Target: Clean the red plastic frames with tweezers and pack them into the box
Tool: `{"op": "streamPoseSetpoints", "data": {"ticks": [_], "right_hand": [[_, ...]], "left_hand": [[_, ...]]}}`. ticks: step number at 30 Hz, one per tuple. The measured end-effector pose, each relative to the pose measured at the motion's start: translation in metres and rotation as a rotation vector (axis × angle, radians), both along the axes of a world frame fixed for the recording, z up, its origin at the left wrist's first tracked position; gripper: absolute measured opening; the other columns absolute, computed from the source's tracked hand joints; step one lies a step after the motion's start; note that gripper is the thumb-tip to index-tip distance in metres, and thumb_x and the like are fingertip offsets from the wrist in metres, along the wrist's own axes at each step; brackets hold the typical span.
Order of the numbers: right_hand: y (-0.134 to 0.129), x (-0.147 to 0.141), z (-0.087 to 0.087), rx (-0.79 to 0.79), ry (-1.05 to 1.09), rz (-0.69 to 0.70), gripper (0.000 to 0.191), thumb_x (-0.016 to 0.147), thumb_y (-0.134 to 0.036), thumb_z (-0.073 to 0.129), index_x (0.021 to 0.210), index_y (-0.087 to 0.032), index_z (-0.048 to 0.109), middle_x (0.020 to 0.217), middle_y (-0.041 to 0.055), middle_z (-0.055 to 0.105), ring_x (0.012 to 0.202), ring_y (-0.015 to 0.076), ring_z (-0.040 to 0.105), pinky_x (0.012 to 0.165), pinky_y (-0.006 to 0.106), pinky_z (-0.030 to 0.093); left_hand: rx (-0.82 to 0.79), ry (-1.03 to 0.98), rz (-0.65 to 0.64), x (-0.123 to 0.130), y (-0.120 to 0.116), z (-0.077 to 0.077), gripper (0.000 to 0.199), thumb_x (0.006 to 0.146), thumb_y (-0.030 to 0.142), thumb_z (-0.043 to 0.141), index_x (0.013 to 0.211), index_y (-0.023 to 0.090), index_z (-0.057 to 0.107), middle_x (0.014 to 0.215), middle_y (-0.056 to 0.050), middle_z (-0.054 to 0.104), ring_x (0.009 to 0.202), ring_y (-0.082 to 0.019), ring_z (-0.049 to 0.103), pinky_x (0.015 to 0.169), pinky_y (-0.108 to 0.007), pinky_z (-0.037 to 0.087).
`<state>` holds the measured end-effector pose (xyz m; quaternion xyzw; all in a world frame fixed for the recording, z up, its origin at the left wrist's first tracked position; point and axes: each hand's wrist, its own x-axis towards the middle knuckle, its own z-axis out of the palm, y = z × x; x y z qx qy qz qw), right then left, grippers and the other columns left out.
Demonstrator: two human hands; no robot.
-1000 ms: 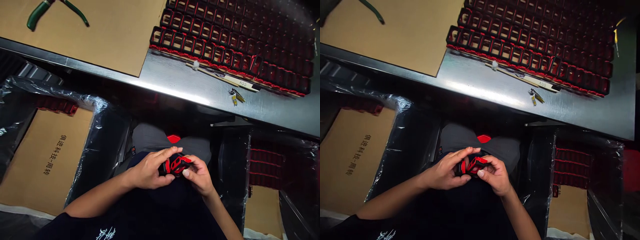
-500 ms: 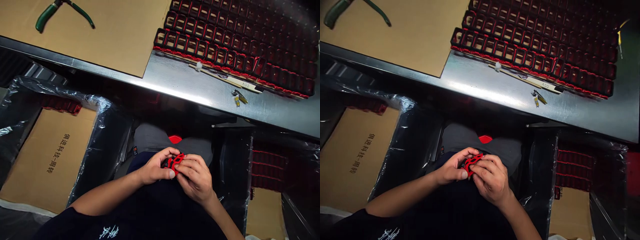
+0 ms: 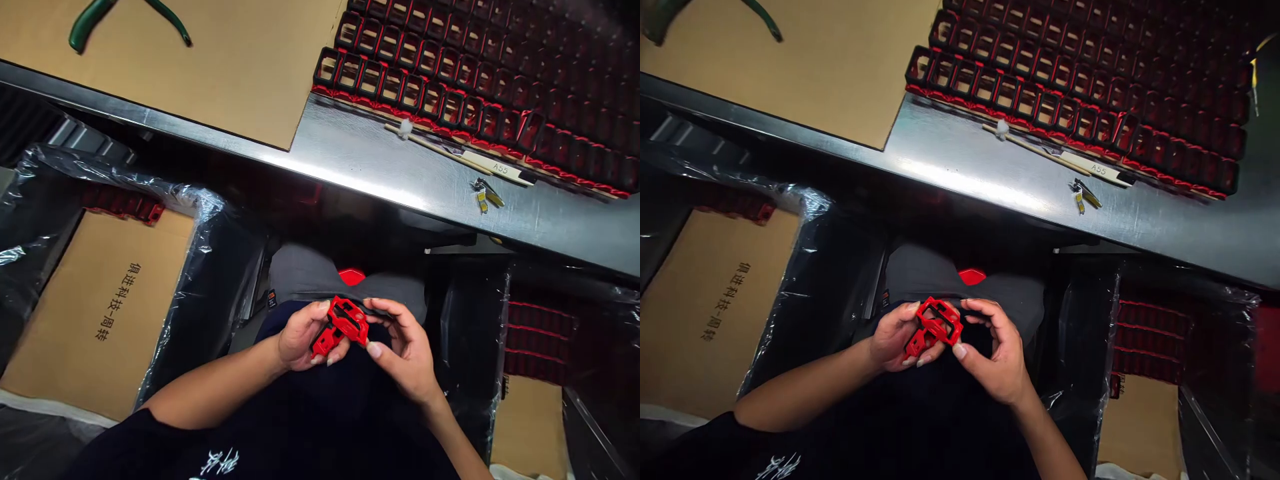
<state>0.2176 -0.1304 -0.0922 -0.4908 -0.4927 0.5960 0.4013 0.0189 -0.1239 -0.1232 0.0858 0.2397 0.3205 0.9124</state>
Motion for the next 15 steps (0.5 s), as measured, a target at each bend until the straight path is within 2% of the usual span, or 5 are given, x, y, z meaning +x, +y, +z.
{"op": "streamPoseSetpoints", "data": {"ticks": [5, 10, 15], "right_hand": [[0.0003, -0.0017, 0.0025, 0.009, -0.037, 0.122, 0.05, 0.083, -0.032, 0.081, 0.13, -0.028, 0.064, 0.129, 0.0096, 0.067, 0.117, 0.0269, 0.067, 0.099, 0.042, 0.058], [0.0028, -0.002, 0.0043, 0.082, -0.08, 0.164, 0.049, 0.082, -0.027, 0.081, 0.128, -0.031, 0.065, 0.126, 0.007, 0.068, 0.118, 0.025, 0.066, 0.102, 0.039, 0.055], [0.0053, -0.0014, 0.0056, 0.156, -0.133, 0.179, 0.05, 0.081, -0.021, 0.079, 0.128, -0.032, 0.064, 0.128, 0.0062, 0.069, 0.12, 0.0243, 0.066, 0.106, 0.04, 0.052]], "left_hand": [[0.035, 0.099, -0.077, 0.001, 0.0008, 0.0016, 0.065, 0.087, 0.067, 0.05, 0.095, 0.006, 0.07, 0.052, -0.005, 0.062, 0.029, -0.007, 0.036, 0.028, -0.018, 0.019], [0.051, 0.128, -0.089, 0.0018, 0.0034, 0.0032, 0.062, 0.083, 0.067, 0.054, 0.086, 0.007, 0.069, 0.05, -0.005, 0.059, 0.03, -0.007, 0.036, 0.029, -0.019, 0.018], [0.036, 0.095, -0.09, 0.0002, 0.0062, 0.0057, 0.059, 0.081, 0.064, 0.06, 0.089, 0.006, 0.071, 0.073, -0.013, 0.074, 0.036, -0.008, 0.046, 0.029, -0.018, 0.023]]}}
